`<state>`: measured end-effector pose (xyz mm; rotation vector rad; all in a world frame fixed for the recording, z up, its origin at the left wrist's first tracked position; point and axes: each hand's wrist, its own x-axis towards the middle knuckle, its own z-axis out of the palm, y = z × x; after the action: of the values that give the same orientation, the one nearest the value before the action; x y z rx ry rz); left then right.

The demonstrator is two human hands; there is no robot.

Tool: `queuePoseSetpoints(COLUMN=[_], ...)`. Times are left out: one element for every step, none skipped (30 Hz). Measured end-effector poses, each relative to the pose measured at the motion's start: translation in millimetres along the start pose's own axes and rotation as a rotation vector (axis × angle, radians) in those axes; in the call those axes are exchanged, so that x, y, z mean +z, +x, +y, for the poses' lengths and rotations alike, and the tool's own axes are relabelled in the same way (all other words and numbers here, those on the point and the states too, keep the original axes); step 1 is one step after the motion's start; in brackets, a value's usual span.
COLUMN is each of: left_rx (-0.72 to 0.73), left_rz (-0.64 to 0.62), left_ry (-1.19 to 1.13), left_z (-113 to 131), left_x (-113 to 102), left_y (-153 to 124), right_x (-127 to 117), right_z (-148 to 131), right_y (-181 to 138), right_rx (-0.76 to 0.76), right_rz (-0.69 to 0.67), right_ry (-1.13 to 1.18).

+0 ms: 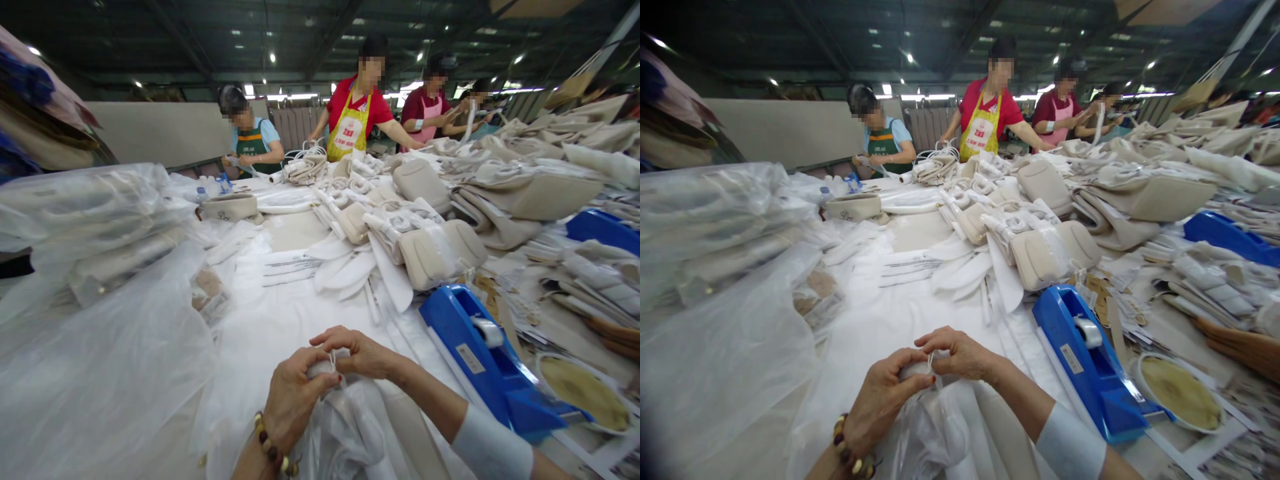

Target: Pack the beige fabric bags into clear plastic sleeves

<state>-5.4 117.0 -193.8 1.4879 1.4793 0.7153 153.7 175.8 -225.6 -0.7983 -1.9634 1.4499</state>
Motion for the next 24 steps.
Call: queuePoseSetpoints(left_rx=[0.009,0.012,0.003,-0.014,-0.035,-0.055,-0.069,-0.074,-0.069,-0.062,-0.059,-0.060,-0.063,-0.067,-0.070,-0.072,-0.071,-0.071,-0.071,-0.068,-0.060,-0.050,-0.043,-0.040], left_rz=[-0.009,-0.016,-0.021,-0.022,-0.020,-0.015,-0.005,0.009,0.027,0.047,0.067,0.085,0.099,0.109,0.113,0.117,0.119,0.120,0.114,0.101,0.086,0.063,0.034,0.006], left_ry=[-0.014,-0.026,-0.038,-0.051,-0.068,-0.091,-0.116,-0.143,-0.168,-0.191,-0.214,-0.240,-0.268,-0.296,-0.320,-0.344,-0.369,-0.390,-0.406,-0.410,-0.396,-0.365,-0.329,-0.301], left_z=[0,1,1,2,4,5,6,7,7,8,8,8,8,8,8,8,9,9,11,12,14,16,18,20], left_x=[0,-1,-1,-2,-2,-3,-4,-6,-7,-8,-10,-11,-12,-13,-14,-15,-16,-18,-20,-23,-26,-29,-32,-36], left_y=[0,-1,-1,-1,-2,-2,-2,-3,-4,-5,-6,-7,-9,-10,-11,-12,-13,-13,-14,-15,-15,-16,-16,-17], right_x=[0,0,0,0,-1,-2,-2,-2,-2,-2,-2,-1,-1,-1,-1,-2,-3,-3,-4,-4,-4,-3,-3,-2], right_z=[1,2,3,3,4,5,6,6,6,7,6,6,6,5,5,5,5,6,7,8,9,9,8,7], right_y=[0,0,-1,-3,-5,-7,-9,-11,-12,-14,-15,-16,-17,-18,-18,-19,-20,-22,-23,-25,-27,-29,-30,-32], right_rx=[0.005,0.017,0.035,0.056,0.078,0.097,0.109,0.115,0.117,0.114,0.104,0.087,0.063,0.034,0.004,-0.024,-0.046,-0.063,-0.076,-0.087,-0.097,-0.106,-0.114,-0.120], right_rz=[0.006,0.018,0.031,0.042,0.045,0.039,0.026,0.011,-0.004,-0.020,-0.039,-0.059,-0.076,-0.082,-0.072,-0.042,0.003,0.058,0.107,0.143,0.159,0.158,0.149,0.142], right_ry=[-0.011,-0.023,-0.036,-0.049,-0.060,-0.070,-0.081,-0.093,-0.108,-0.126,-0.149,-0.176,-0.211,-0.253,-0.302,-0.357,-0.414,-0.467,-0.510,-0.544,-0.565,-0.574,-0.575,-0.568])
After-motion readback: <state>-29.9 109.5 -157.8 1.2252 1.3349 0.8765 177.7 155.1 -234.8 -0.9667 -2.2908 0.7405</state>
